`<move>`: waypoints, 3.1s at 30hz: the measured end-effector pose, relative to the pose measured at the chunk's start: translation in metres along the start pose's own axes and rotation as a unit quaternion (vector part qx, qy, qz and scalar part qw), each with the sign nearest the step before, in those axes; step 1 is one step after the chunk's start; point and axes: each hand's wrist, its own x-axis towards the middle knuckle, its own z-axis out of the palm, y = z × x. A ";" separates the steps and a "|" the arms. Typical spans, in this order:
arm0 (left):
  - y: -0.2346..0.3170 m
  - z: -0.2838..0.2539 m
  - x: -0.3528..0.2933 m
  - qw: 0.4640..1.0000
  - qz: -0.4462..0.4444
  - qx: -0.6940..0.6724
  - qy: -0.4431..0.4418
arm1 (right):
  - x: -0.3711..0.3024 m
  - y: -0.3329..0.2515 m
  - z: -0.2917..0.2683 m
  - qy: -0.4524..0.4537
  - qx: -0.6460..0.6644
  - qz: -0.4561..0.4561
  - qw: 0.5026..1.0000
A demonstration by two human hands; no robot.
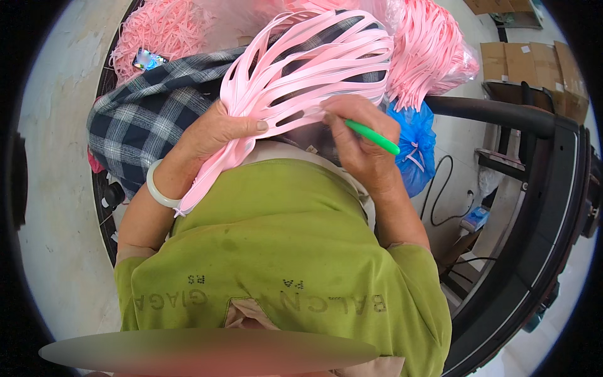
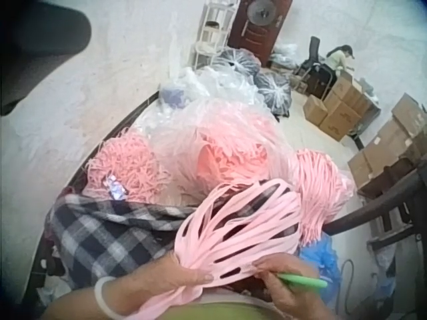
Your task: The person assembles pink plastic components using a green hook tool.
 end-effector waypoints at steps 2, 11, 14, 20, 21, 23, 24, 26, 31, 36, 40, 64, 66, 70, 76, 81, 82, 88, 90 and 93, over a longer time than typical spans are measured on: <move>0.006 0.004 -0.003 1.000 -0.017 0.001 0.019 | 0.006 0.010 -0.019 0.012 -0.108 -0.107 0.988; 0.012 0.003 -0.007 0.999 -0.023 0.017 0.018 | 0.028 0.082 -0.174 0.258 -0.343 -0.090 0.899; 0.012 0.006 -0.002 1.000 -0.015 0.011 0.004 | 0.033 0.104 -0.223 0.346 -0.440 -0.002 0.829; 0.014 0.005 -0.005 1.000 -0.010 0.027 0.006 | 0.098 0.115 -0.228 0.438 -0.235 -0.013 0.868; 0.015 0.006 -0.004 0.999 -0.009 0.031 0.006 | 0.112 0.113 -0.225 0.423 -0.206 -0.052 0.881; 0.016 0.009 -0.004 1.000 -0.015 0.014 0.005 | 0.142 0.094 -0.195 0.380 -0.118 -0.100 0.912; 0.015 0.009 -0.003 1.000 -0.013 0.019 0.006 | 0.157 0.079 -0.169 0.355 -0.060 -0.109 0.927; 0.012 0.008 0.000 0.999 -0.030 0.021 0.007 | 0.174 0.047 -0.116 0.310 -0.027 -0.126 0.942; 0.014 0.004 -0.006 0.999 -0.023 0.024 0.028 | 0.167 -0.036 0.021 -0.142 -0.010 -0.239 0.960; 0.013 0.001 -0.008 0.999 -0.041 -0.016 0.030 | 0.188 -0.010 0.011 -0.222 0.213 -0.016 0.951; 0.016 0.002 -0.004 0.999 -0.040 -0.008 -0.005 | 0.162 0.050 -0.077 0.102 0.151 -0.022 0.983; 0.091 -0.007 -0.025 0.997 -0.012 0.060 0.044 | 0.102 0.195 -0.043 0.154 -0.040 0.063 0.985; 0.105 -0.011 -0.020 0.996 0.009 0.088 0.029 | 0.105 0.197 -0.044 0.141 -0.040 0.068 0.987; 0.140 -0.018 0.004 0.983 0.002 0.184 -0.008 | 0.107 0.205 -0.052 0.117 -0.019 0.071 0.990; 0.191 0.028 0.035 0.970 0.054 0.226 -0.064 | 0.087 0.127 -0.065 0.166 0.020 0.111 0.980; 0.208 0.061 0.045 0.953 0.098 0.282 -0.053 | 0.046 0.073 -0.061 0.047 0.105 0.024 0.993; 0.209 0.066 0.049 0.953 0.096 0.282 -0.058 | 0.039 0.070 -0.064 0.052 0.103 0.026 0.993; 0.229 0.090 0.092 0.955 0.004 0.196 -0.222 | 0.040 0.060 -0.058 -0.008 -0.050 -0.088 0.995; 0.223 0.098 0.107 0.943 0.093 0.222 -0.232 | 0.044 0.061 -0.040 -0.030 -0.062 -0.116 0.991; 0.225 0.113 0.135 0.919 0.126 0.271 -0.256 | 0.050 0.066 -0.031 0.050 -0.123 -0.089 0.987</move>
